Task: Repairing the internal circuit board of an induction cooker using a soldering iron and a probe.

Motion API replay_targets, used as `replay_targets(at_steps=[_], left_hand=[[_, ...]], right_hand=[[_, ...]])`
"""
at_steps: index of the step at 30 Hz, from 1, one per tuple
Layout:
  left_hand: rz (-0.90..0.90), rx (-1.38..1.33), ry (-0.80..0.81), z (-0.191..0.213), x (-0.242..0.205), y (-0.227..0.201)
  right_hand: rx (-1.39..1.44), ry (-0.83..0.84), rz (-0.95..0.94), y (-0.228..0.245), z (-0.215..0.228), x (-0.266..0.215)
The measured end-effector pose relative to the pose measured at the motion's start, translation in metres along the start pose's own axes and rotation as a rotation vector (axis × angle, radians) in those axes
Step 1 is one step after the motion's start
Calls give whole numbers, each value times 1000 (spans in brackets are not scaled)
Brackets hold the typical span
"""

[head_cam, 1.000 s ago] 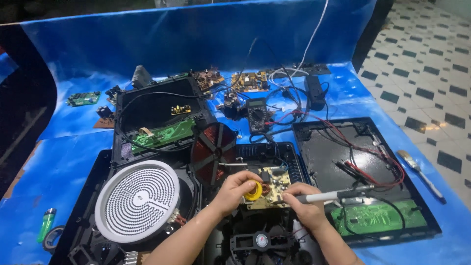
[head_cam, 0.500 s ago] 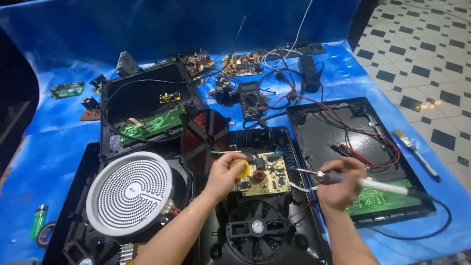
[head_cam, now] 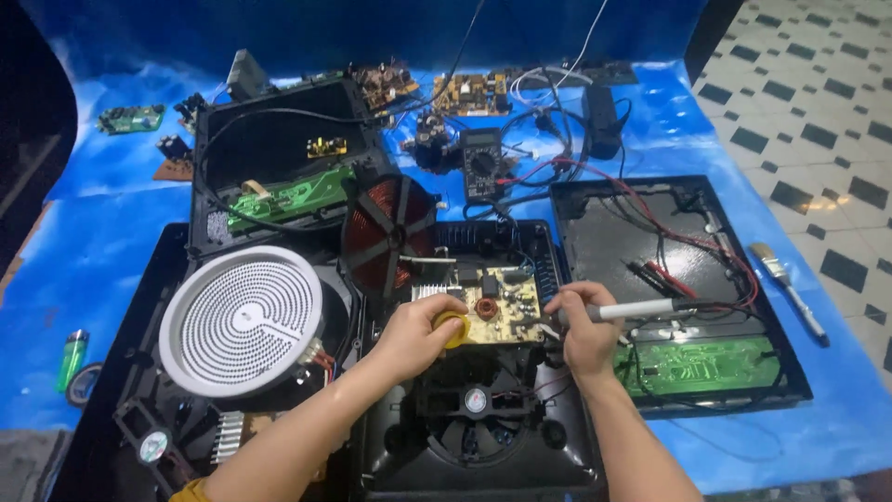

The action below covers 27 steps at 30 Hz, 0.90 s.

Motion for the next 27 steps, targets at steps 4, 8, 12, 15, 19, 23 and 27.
replay_targets(at_steps=[4, 8, 12, 15, 19, 23, 27], left_hand=[[-40, 116, -13, 8, -23, -22], [-119, 188, 13, 6, -35, -26], [-84, -373, -115, 36, -39, -29], [30, -620, -149, 57, -50, -42], [45, -669, -135, 60, -54, -25], [4, -704, -112, 47, -49, -13], [-30, -724, -55, 33, -47, -8]], right_hand=[[-92, 70, -83, -2, -7, -2], [-113, 111, -78, -5, -3, -3], [-52, 166, -104, -1, -3, -4], [-29, 238, -161, -5, -8, -6], [64, 270, -257, 24, -44, -11], [311, 288, -476, 20, -78, -19], [433, 331, -578, 16, -110, -35]])
Point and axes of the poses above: each hand's wrist, its own x-axis towards the middle knuckle, its own z-axis out of the back of the hand, y = z × x, the point moved 8 cm from there along x, towards the middle knuckle, and after that the axes turned 6 degrees about z, right-handed, at the moved point
